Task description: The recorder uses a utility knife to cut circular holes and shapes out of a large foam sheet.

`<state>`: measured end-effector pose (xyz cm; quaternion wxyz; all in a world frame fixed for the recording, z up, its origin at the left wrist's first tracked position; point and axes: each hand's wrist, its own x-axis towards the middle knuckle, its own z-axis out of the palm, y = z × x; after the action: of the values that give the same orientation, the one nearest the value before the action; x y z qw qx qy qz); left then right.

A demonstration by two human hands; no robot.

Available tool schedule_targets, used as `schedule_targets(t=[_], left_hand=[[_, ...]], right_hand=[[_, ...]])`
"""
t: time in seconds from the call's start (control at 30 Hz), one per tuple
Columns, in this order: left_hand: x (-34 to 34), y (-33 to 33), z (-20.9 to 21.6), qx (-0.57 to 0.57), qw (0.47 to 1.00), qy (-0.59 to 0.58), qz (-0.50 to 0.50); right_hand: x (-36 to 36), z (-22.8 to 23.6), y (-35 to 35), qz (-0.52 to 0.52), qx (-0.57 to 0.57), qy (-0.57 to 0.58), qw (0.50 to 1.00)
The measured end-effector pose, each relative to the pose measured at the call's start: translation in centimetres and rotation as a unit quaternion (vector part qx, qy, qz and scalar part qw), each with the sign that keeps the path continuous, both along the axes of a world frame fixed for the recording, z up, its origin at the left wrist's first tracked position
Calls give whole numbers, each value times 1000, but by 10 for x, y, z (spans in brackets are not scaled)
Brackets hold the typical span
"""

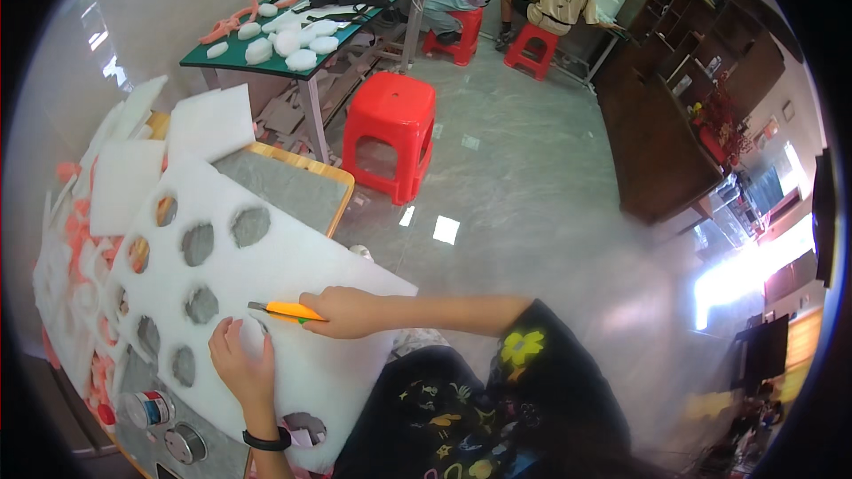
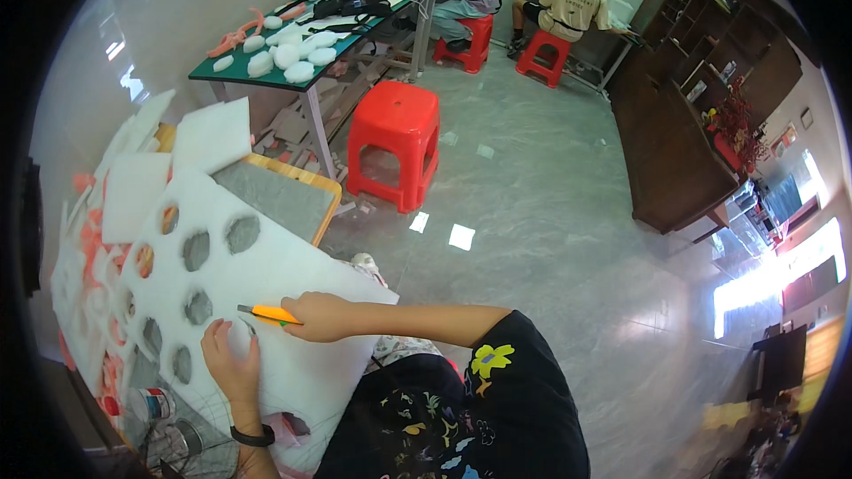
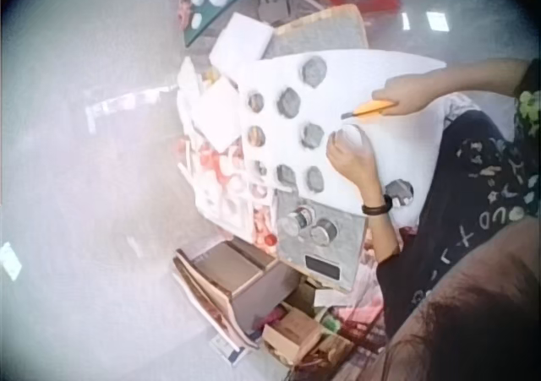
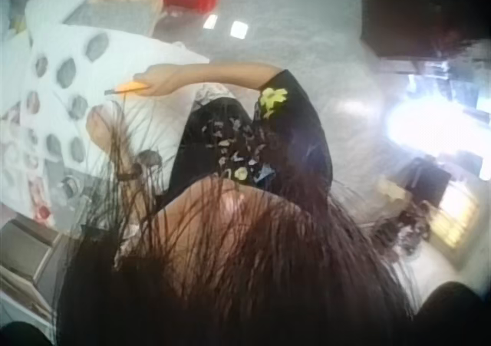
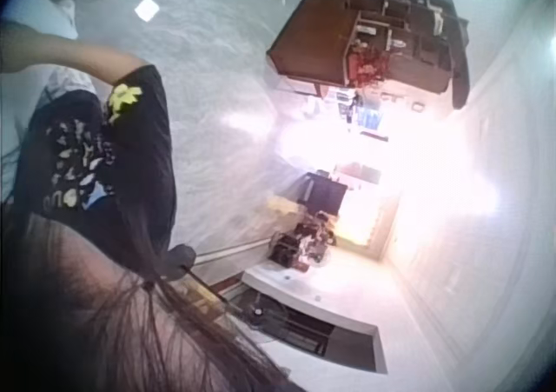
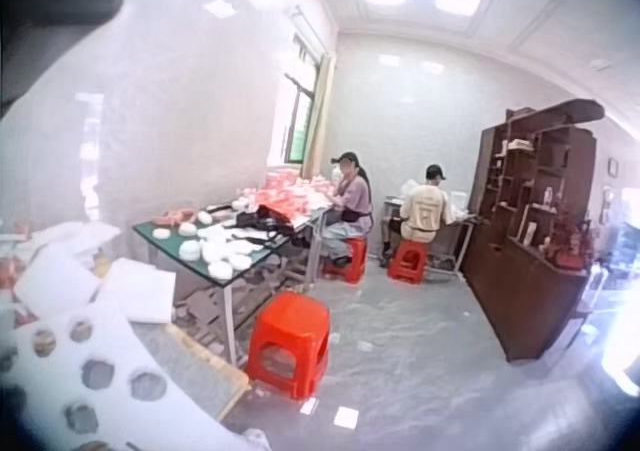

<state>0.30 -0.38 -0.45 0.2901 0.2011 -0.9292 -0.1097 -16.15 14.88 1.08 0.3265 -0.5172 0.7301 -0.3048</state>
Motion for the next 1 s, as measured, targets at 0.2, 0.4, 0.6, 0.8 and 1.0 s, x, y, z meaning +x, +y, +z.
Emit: schedule_targets(t=[0.2,0.4,0.6,0.8,1.0], left_hand=[[-7,1,-7,-18,997,-66,48],[-14,4,2,-42,984,-145,93],[-10,5,15,-7,972,-194,135],[-16,2,16,-47,972,-210,89],[-18,-2,7,-65,971,-213,89]], right_hand=[[-6,0,1,-2,2,-7,1000],[-6,-3,-2,-2,1,-12,1000],[-6,-5,-1,-4,-9,-23,1000],[-6,-7,-2,-6,0,-21,1000],[-6,-1,0,-16,9,-42,999]])
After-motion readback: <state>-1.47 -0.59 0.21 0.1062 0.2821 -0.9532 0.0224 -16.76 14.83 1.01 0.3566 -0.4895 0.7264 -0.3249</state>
